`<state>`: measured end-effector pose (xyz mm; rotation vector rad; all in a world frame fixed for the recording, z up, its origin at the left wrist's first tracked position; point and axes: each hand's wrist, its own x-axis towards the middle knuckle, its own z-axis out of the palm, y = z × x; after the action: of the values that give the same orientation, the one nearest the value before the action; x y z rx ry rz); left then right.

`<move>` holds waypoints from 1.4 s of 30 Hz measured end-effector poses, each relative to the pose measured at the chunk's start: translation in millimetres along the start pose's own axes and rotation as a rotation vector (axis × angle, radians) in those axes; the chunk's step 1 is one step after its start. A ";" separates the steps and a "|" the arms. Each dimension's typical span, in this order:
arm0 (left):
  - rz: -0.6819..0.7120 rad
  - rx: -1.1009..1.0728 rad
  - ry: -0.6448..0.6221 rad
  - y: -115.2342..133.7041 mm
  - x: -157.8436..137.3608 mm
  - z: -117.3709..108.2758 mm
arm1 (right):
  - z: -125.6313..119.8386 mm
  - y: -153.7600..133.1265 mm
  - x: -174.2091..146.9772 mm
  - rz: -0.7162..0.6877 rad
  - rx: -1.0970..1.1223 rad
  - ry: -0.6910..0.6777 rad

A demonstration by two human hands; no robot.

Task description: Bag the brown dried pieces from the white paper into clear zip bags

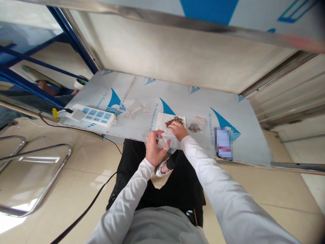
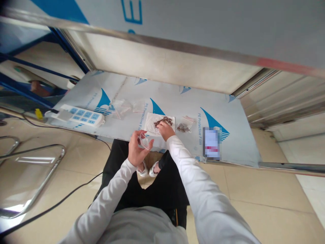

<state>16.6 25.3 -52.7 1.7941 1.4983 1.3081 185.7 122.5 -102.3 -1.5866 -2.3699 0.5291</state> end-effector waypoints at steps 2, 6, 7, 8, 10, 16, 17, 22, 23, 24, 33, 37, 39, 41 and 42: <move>-0.008 -0.005 -0.001 -0.8 0.1 0.9 | 1.6 0.3 0.6 0.007 -0.010 -0.004; -0.016 -0.029 -0.011 -1.9 0.0 3.1 | 4.3 1.5 -1.4 0.043 -0.013 0.015; -0.015 -0.032 -0.011 -2.0 0.0 3.3 | 4.7 1.6 -2.0 0.056 -0.012 0.023; -0.013 -0.034 -0.014 -2.2 0.0 3.3 | 4.9 1.6 -2.5 0.071 -0.009 0.032; -0.010 -0.035 -0.020 -2.8 0.0 3.0 | 4.9 1.3 -3.2 0.108 -0.002 0.051; -0.028 -0.059 -0.011 -5.0 0.0 3.3 | 5.7 -1.5 -3.2 0.214 0.052 0.131; -0.031 -0.060 -0.012 -5.1 0.2 3.3 | 6.2 -2.0 -3.3 0.230 0.064 0.148; -0.039 -0.061 -0.016 -5.5 1.8 2.3 | 6.5 -3.1 -3.7 0.286 0.123 0.231; -0.038 -0.061 -0.016 -5.9 2.1 2.1 | 4.6 -4.3 -4.2 0.293 0.136 0.244; -0.038 -0.062 -0.016 -6.4 2.4 2.0 | 1.5 -7.0 -5.4 0.300 0.149 0.255; -0.013 -0.113 -0.057 -4.0 5.5 5.3 | -67.6 -98.6 -65.0 0.037 0.461 0.327; -0.010 -0.139 -0.067 -1.3 4.2 8.5 | -79.8 -115.1 -74.9 -0.101 0.335 0.163; -0.011 -0.143 -0.063 -2.4 2.8 10.0 | -77.2 -108.5 -73.0 -0.148 0.384 0.129; -0.026 -0.134 -0.042 -4.6 1.6 11.3 | -68.8 -92.0 -67.8 -0.112 0.466 0.189; -0.037 -0.125 -0.031 -5.6 1.3 11.8 | -62.4 -80.5 -63.7 -0.046 0.475 0.241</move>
<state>24.1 30.7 -62.0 1.6924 1.3947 1.3200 167.0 46.1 -11.5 -1.2956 -1.9169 0.7735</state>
